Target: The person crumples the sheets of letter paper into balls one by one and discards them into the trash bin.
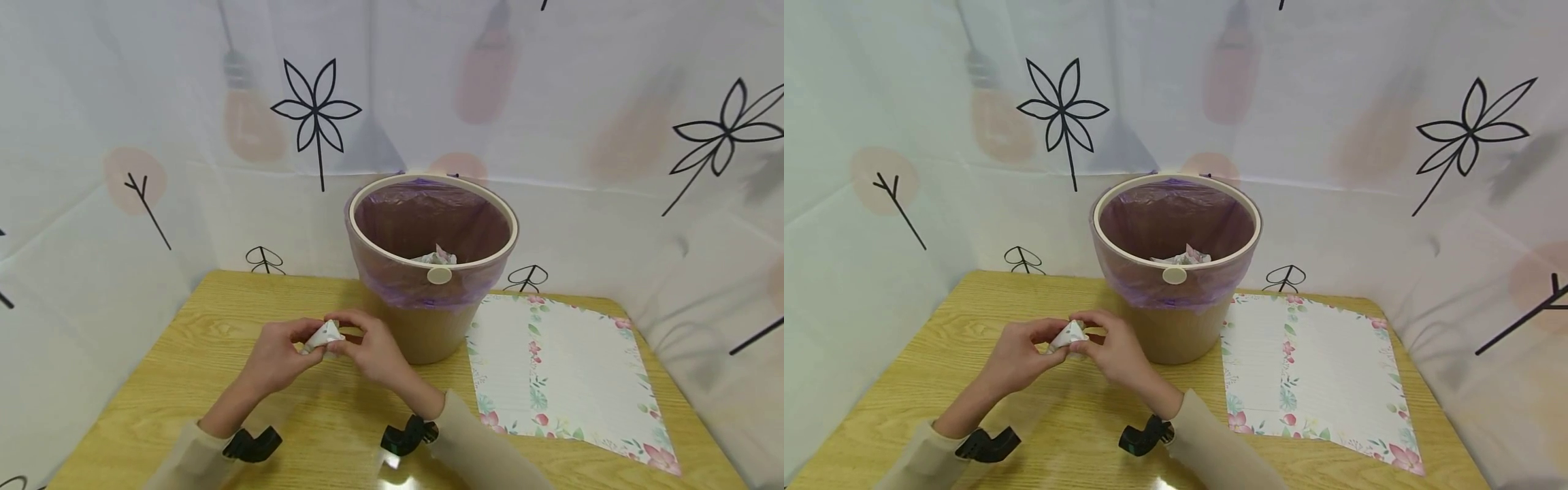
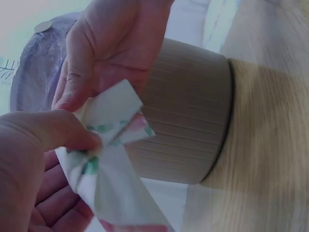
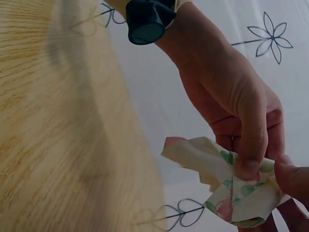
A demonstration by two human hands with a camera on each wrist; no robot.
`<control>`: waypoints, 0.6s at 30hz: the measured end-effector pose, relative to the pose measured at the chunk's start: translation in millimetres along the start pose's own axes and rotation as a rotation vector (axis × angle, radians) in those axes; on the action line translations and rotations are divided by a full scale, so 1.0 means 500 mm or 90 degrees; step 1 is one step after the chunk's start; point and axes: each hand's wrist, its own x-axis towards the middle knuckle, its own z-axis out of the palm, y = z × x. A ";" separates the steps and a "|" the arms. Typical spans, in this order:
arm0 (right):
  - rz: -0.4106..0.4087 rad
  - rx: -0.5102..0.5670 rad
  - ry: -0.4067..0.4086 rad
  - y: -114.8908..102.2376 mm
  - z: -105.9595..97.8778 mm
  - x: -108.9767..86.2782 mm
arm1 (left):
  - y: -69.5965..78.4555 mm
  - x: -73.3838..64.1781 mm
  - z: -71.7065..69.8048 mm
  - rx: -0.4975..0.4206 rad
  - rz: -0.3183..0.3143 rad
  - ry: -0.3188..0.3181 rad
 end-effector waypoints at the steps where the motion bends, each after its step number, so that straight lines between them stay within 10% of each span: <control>1: 0.006 0.000 0.010 0.000 -0.001 0.001 | -0.004 -0.001 0.000 -0.018 -0.003 0.002; 12: 0.038 0.025 0.140 0.007 -0.002 -0.001 | -0.018 -0.010 -0.007 -0.085 0.018 0.021; 18: 0.083 0.172 0.128 0.017 -0.001 -0.003 | -0.002 -0.006 -0.018 -0.049 0.025 0.011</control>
